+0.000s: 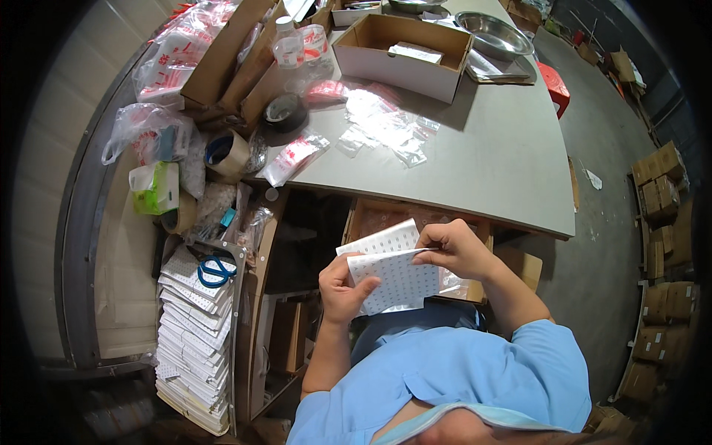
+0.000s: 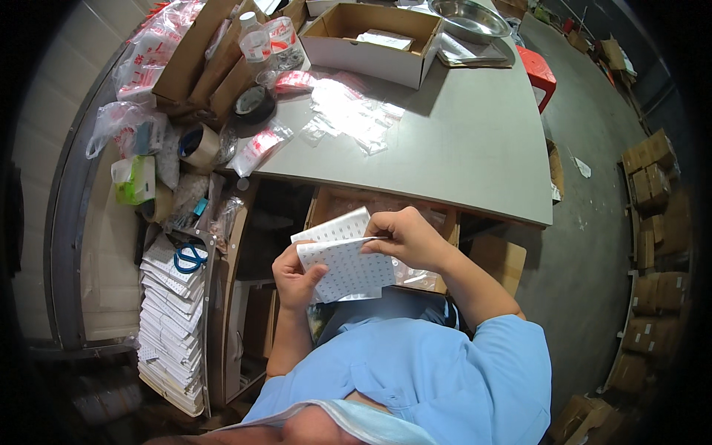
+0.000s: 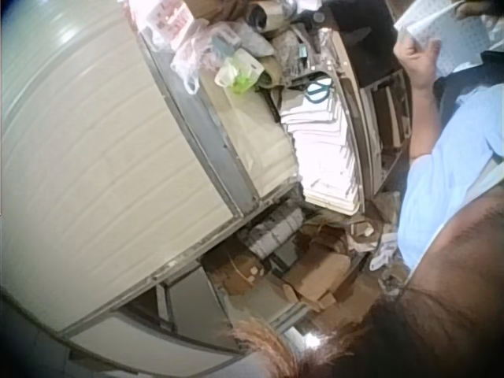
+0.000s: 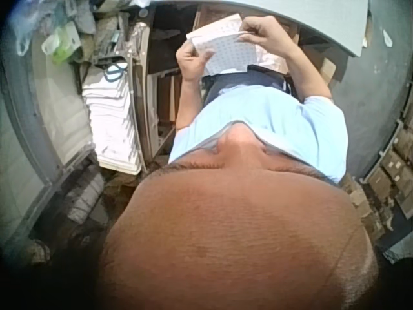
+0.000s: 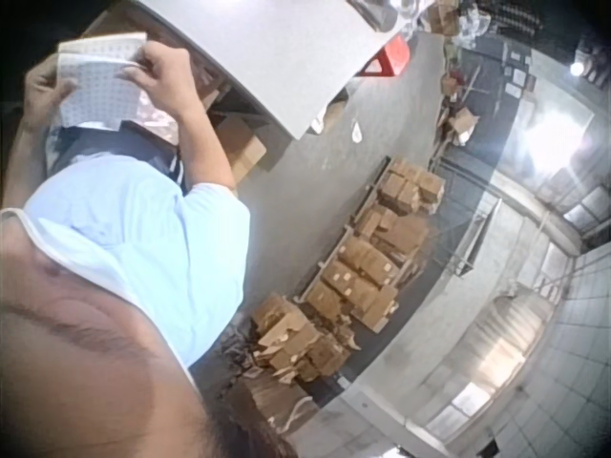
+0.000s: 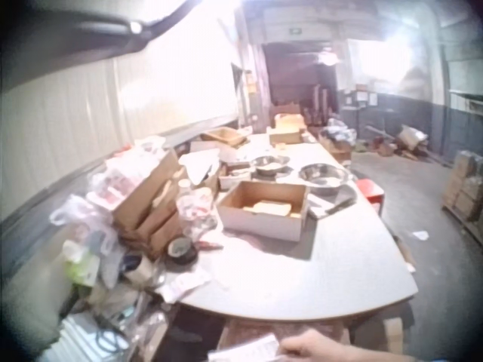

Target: The person places white dotted sheets into individual transparent plastic bags, handling each sheet one by one and sliding it into a separate bag on a cluttered workstation.

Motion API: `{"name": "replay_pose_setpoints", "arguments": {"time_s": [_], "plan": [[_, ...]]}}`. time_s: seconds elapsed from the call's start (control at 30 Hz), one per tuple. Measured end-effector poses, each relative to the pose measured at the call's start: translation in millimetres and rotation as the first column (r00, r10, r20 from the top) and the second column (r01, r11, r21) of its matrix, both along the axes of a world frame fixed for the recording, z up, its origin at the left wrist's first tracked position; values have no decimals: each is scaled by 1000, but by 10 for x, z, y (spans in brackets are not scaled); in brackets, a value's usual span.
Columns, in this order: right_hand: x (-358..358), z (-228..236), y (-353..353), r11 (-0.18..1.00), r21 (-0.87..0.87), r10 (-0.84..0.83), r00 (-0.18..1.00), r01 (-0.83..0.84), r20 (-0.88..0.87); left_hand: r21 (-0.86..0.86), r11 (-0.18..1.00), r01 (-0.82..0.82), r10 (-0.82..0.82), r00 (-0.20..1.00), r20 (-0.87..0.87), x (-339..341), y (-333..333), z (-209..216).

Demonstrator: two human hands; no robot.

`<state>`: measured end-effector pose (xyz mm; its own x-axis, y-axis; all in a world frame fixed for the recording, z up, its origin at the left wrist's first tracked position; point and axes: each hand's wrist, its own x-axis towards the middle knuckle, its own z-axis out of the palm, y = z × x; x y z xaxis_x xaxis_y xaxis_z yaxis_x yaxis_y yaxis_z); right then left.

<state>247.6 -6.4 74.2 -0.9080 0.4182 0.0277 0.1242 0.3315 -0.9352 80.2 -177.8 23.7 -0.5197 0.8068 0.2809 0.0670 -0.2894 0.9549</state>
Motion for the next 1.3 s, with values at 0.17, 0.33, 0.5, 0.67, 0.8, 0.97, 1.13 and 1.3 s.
{"name": "replay_pose_setpoints", "arguments": {"time_s": [0.17, 0.33, 0.5, 0.67, 0.8, 0.97, 1.13, 1.3], "plan": [[45, 51, 0, 994, 61, 78, 987, -87, 141, -105, 994, 19, -24, 999, -47, -41, -42, 93], [11, 86, -42, 923, 384, 2, 1000, 3, -12, -125, 991, -58, 50, 997, -62, 10, 2, 82], [1, 170, -56, 847, 532, 36, 996, 13, -83, -115, 987, -116, 89, 971, -220, 30, 24, 148], [-19, 214, -14, 825, 560, 100, 995, -82, -2, -122, 986, -112, 84, 973, -216, 18, 35, 163], [-123, 280, 242, 931, 264, 239, 967, -253, 86, -133, 978, -161, 140, 978, -156, -16, -19, 67], [-570, -319, 1423, 970, 111, -221, 974, 215, 48, -131, 970, -204, 195, 978, -75, 3, 8, 30], [-994, -276, 1458, 868, 471, -233, 967, 158, 105, -124, 975, -183, 184, 983, -8, 50, 69, -26], [-789, -185, 1437, 745, 640, -433, 867, 189, 248, -101, 973, -209, 218, 972, 87, 2, 27, -112]]}}
